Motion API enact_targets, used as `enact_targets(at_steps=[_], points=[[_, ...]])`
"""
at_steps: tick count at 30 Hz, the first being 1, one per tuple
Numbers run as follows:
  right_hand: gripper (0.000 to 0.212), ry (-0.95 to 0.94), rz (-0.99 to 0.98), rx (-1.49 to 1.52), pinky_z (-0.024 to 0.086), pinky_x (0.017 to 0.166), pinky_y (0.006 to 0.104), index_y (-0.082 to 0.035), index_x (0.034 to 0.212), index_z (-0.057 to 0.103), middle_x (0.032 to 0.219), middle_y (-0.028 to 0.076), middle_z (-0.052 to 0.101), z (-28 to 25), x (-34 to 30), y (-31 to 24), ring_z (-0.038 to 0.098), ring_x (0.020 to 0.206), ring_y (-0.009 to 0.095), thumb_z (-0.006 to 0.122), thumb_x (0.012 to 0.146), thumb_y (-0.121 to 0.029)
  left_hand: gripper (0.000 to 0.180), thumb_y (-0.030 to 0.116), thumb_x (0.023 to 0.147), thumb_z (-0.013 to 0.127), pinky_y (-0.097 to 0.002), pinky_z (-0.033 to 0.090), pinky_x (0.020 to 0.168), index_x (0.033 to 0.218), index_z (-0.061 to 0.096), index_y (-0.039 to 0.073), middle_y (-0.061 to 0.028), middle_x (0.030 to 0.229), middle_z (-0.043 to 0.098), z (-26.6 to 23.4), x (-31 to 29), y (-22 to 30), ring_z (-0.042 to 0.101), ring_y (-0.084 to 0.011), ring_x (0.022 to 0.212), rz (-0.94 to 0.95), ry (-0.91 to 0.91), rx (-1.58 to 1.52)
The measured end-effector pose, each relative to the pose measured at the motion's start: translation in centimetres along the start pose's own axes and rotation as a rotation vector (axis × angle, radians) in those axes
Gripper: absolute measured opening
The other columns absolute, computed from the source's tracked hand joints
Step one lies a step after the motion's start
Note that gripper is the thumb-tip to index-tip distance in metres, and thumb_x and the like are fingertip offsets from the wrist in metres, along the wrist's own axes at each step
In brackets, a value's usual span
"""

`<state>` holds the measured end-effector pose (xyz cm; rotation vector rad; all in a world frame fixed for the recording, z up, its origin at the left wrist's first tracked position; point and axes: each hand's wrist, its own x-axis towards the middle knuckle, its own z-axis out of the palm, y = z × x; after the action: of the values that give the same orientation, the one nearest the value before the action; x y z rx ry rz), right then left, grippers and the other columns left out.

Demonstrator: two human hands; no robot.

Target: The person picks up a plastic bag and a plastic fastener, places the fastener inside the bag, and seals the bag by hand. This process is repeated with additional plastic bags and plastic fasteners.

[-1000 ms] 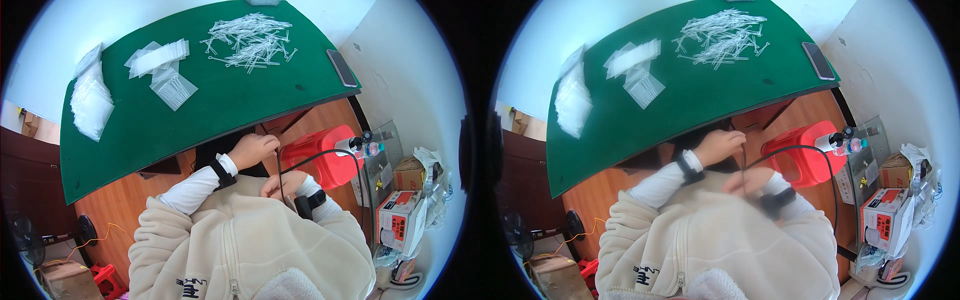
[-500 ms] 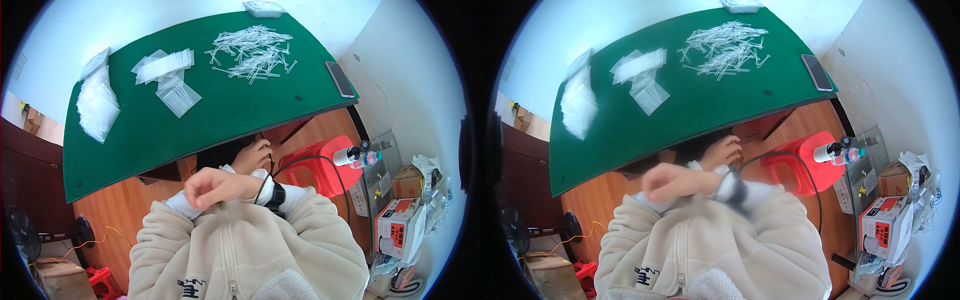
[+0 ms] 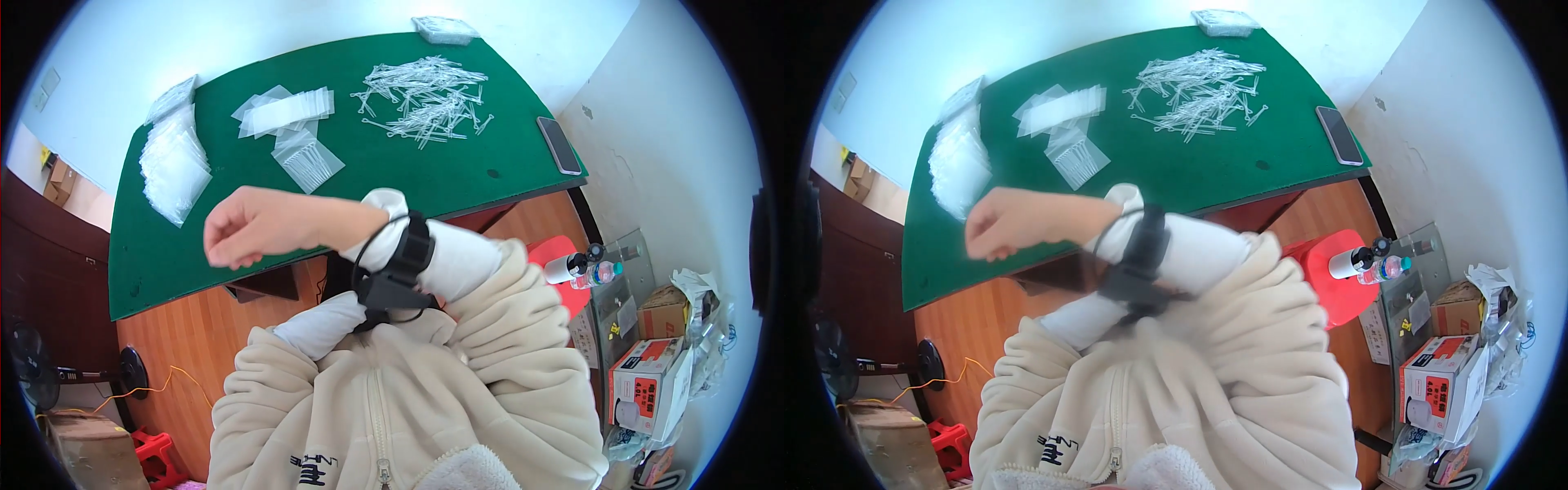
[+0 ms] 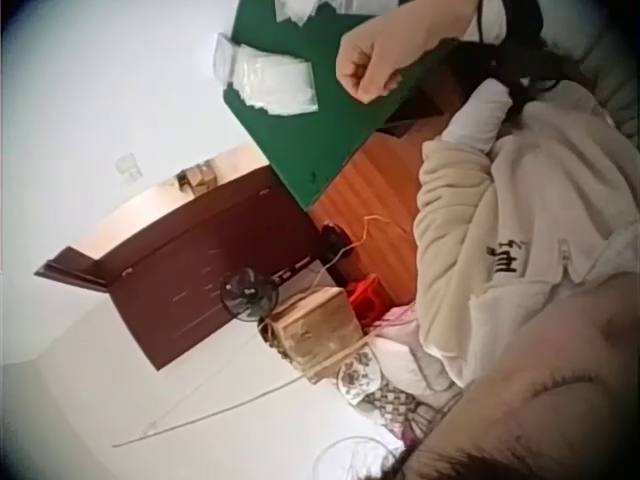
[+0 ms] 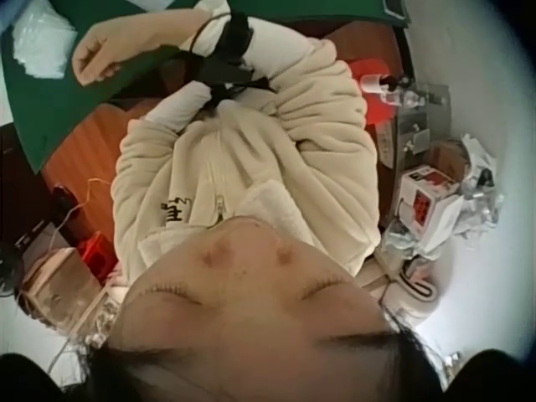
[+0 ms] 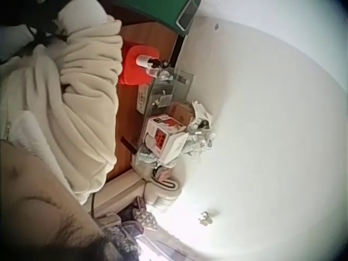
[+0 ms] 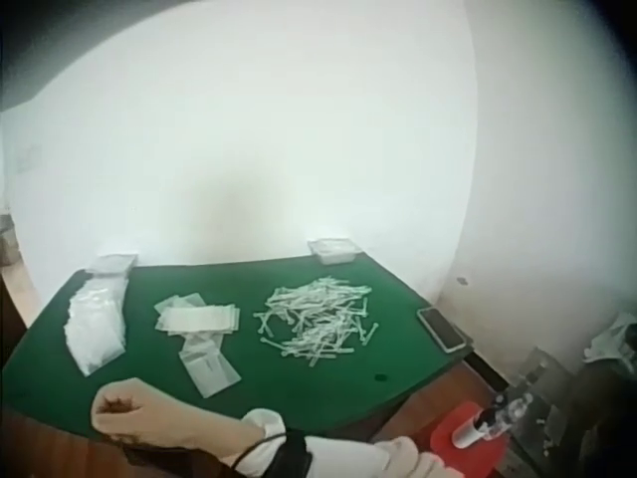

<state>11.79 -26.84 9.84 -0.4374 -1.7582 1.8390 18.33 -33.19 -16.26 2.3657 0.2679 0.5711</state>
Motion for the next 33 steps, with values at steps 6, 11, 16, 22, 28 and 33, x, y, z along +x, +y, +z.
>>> enact_targets(at_steps=[6, 11, 16, 22, 28, 33], points=[[0.014, -0.217, 0.209, -0.505, 0.044, 0.057, 0.0293, -0.001, 0.081, 0.063, 0.068, 0.005, 0.061, 1.8, -1.0, 6.4, 0.055, 0.063, 0.012, 0.063, 0.076, -0.013, 0.022, 0.018, 0.086, 0.051, -0.0339, 0.048, 0.072, 0.102, 0.055, 0.005, -0.0132, 0.100, 0.057, -5.4, -2.2, -0.1, 0.059, -0.0288, 0.083, -0.116, 0.077, -0.051], [0.017, -0.504, 0.413, -0.411, 0.044, 0.059, 0.0310, 0.000, 0.079, 0.062, 0.067, 0.007, 0.059, 1.7, -7.3, 6.2, 0.052, 0.063, 0.013, 0.060, 0.080, -0.016, 0.023, 0.018, 0.085, 0.052, -0.0341, 0.048, 0.071, 0.104, 0.054, 0.005, -0.0136, 0.100, 0.058, -6.4, -5.4, -0.6, 0.060, -0.0295, 0.080, -0.203, 0.123, -0.116], [0.018, -0.176, 0.819, -0.565, 0.042, 0.057, 0.0279, 0.001, 0.085, 0.060, 0.065, 0.003, 0.057, -3.2, -13.2, 2.8, 0.050, 0.063, 0.011, 0.056, 0.085, -0.017, 0.024, 0.017, 0.085, 0.053, -0.0344, 0.048, 0.070, 0.106, 0.053, 0.005, -0.0140, 0.100, 0.058, -6.4, -4.1, -0.9, 0.060, -0.0303, 0.078, -0.306, 0.156, -0.197], [0.018, 0.180, 0.817, -0.524, 0.046, 0.060, 0.0249, 0.000, 0.088, 0.061, 0.074, 0.001, 0.060, -10.1, -18.7, 0.9, 0.055, 0.066, 0.010, 0.056, 0.084, -0.016, 0.040, 0.014, 0.085, 0.055, -0.0341, 0.048, 0.075, 0.122, 0.047, 0.000, -0.0150, 0.122, 0.052, -8.9, -3.1, 0.7, 0.061, -0.0274, 0.084, -0.522, -0.013, -0.579], [0.018, 0.187, 1.099, -0.674, 0.047, 0.063, 0.0263, 0.001, 0.090, 0.060, 0.075, 0.004, 0.060, -12.5, -23.4, 2.7, 0.056, 0.066, 0.012, 0.054, 0.081, -0.014, 0.081, 0.014, 0.078, 0.064, -0.0346, 0.048, 0.079, 0.135, 0.012, -0.012, -0.0182, 0.128, 0.046, -7.6, -4.3, -1.2, 0.061, -0.0265, 0.088, -0.241, 0.064, -0.278], [0.018, 0.242, 1.028, -0.710, 0.047, 0.064, 0.0259, 0.001, 0.091, 0.060, 0.076, 0.005, 0.060, -13.5, -25.2, 0.4, 0.057, 0.068, 0.012, 0.055, 0.081, -0.014, 0.071, 0.015, 0.081, 0.061, -0.0329, 0.046, 0.083, 0.135, 0.021, -0.010, -0.0175, 0.122, 0.052, -7.1, -6.5, -2.4, 0.059, -0.0279, 0.097, -0.132, 0.191, 0.048]])
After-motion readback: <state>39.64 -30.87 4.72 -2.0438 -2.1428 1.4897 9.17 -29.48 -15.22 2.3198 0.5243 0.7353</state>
